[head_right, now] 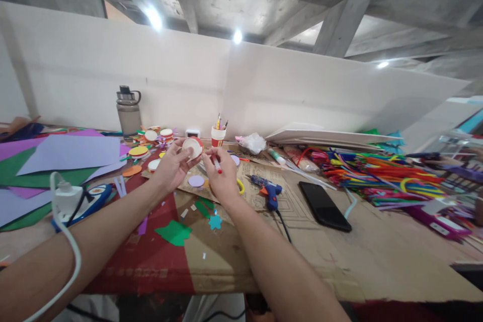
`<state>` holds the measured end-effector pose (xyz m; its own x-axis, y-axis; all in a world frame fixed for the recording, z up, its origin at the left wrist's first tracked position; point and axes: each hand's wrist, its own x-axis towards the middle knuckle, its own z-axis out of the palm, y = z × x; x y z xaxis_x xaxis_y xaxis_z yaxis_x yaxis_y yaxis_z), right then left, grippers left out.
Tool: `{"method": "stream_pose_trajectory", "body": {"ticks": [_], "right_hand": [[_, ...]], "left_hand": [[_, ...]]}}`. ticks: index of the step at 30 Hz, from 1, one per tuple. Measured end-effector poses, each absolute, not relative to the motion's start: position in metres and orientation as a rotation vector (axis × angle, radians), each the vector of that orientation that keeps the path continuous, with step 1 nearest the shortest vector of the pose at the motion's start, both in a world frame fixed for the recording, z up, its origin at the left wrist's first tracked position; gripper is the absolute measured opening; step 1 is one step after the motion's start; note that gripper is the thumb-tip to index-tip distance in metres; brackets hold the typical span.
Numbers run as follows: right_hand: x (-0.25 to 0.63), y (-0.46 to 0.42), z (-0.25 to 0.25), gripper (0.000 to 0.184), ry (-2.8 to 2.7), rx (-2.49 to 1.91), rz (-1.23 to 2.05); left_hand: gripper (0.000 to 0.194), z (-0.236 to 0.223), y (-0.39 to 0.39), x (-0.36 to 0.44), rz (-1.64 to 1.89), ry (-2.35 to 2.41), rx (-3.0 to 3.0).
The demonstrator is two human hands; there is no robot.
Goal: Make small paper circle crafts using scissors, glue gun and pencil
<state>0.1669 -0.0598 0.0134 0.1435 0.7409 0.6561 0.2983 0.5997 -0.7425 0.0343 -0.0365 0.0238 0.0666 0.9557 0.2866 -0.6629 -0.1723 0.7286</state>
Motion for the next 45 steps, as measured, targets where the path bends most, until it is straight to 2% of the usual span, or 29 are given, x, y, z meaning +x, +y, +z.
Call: {"method": "stream_pose_trajectory", "body": {"ticks": [10,16,22,45], "right_hand": [[0.172,-0.059,0.013,0.017,-1.512,-1.041,0.165],[0.176,-0.057,0.01,0.013,-1.503,-1.068,0.085],[0.177,-0.06,0.013,0.014,-1.51,-1.068,-0.008],[0.177,-0.065,0.018,0.017,-1.548,-1.053,-0.112]], "left_hand": [[0.032,0.019,-0.043,0.042,1.577,0.508,1.118],[0.045,0.016,-0.045,0.041,1.548,0.519,1.283],[0.041,0.006,-0.036,0.041,1.545,0.515,1.421],[0.04,0.004,-0.036,0.042,1.477,0.483,1.358]]}}
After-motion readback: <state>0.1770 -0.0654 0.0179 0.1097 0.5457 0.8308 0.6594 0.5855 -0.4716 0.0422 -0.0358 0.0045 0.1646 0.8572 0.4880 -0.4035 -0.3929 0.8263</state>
